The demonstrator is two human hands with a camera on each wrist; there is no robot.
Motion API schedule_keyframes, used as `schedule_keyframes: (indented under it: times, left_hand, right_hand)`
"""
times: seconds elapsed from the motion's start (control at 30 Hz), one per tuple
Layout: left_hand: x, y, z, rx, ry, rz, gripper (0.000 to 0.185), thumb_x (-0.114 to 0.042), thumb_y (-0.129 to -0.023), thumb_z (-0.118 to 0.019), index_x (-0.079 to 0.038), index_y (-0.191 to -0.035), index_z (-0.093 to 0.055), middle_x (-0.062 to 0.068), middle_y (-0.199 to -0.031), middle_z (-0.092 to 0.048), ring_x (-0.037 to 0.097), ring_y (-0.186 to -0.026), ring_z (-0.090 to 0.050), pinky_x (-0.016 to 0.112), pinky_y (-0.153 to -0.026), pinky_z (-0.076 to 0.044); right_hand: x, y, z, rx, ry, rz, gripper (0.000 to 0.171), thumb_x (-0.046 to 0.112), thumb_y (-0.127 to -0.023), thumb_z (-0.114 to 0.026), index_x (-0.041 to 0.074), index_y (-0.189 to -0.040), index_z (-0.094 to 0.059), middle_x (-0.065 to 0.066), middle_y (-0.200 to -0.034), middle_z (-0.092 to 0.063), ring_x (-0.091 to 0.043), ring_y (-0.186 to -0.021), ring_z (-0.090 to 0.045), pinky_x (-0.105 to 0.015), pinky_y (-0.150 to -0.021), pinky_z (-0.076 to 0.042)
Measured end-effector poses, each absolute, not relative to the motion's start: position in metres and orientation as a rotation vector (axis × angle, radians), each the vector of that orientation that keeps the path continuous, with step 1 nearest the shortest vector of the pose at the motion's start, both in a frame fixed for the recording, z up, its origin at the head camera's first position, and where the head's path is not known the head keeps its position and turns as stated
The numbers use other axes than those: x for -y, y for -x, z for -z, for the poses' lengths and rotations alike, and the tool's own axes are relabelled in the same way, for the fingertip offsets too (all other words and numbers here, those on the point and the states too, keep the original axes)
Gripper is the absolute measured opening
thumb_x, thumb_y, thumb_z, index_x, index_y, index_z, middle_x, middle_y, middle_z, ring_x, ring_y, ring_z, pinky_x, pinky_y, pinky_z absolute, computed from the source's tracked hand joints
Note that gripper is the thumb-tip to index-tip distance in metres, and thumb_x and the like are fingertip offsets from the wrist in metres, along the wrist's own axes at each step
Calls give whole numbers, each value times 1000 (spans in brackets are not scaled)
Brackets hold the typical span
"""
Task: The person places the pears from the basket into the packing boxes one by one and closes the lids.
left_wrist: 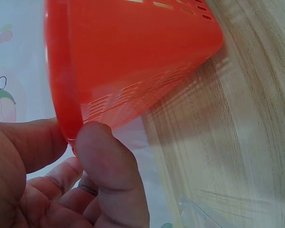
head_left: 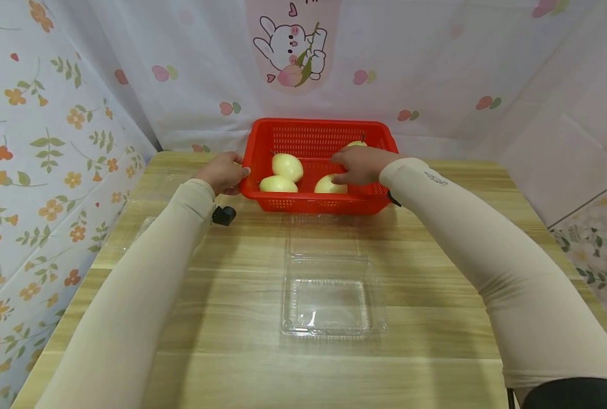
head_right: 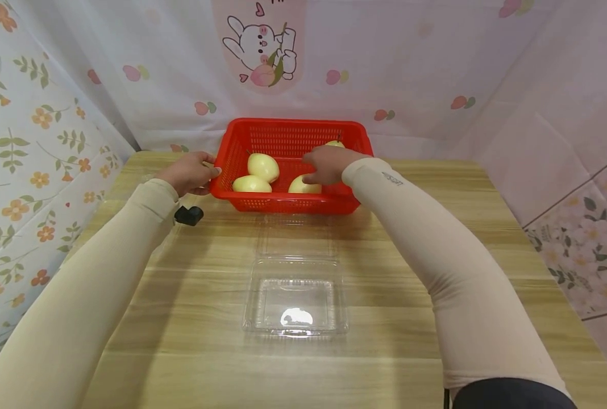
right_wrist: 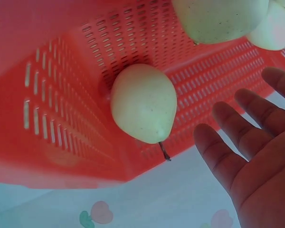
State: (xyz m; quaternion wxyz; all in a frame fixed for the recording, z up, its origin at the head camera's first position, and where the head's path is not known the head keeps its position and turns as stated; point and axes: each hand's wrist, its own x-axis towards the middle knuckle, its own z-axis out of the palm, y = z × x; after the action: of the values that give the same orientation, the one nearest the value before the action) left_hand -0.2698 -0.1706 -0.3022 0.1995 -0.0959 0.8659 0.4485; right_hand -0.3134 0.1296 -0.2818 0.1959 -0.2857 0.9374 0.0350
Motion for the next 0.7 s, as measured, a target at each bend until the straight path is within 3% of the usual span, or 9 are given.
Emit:
schedule_keyframes:
  times: [0.53,0.7]
  left_hand:
    - [173,270,305,-2423,263,-1276,40,-17,-104,-49,-2,-140,-39,19,-119,-54,26,-83,-62,42,-91,-53]
    - [172,268,303,-2429,251,-1262,40,-16,-104,-49,-1,-140,-39,19,-119,-54,25,-82,-61,34,-79,-55]
  right_hand:
    - [-114,324,282,-2554,851,-157,68,43,-97,-60,12,-153,-38,-13,-155,-37,-34,-146,-25,-53,-115,-25]
    - [-110,324,283,-2539,843,-130,68,43,-96,-62,12,-152,-38,-12,-155,-38,-34,-145,-27,-53,-115,-26]
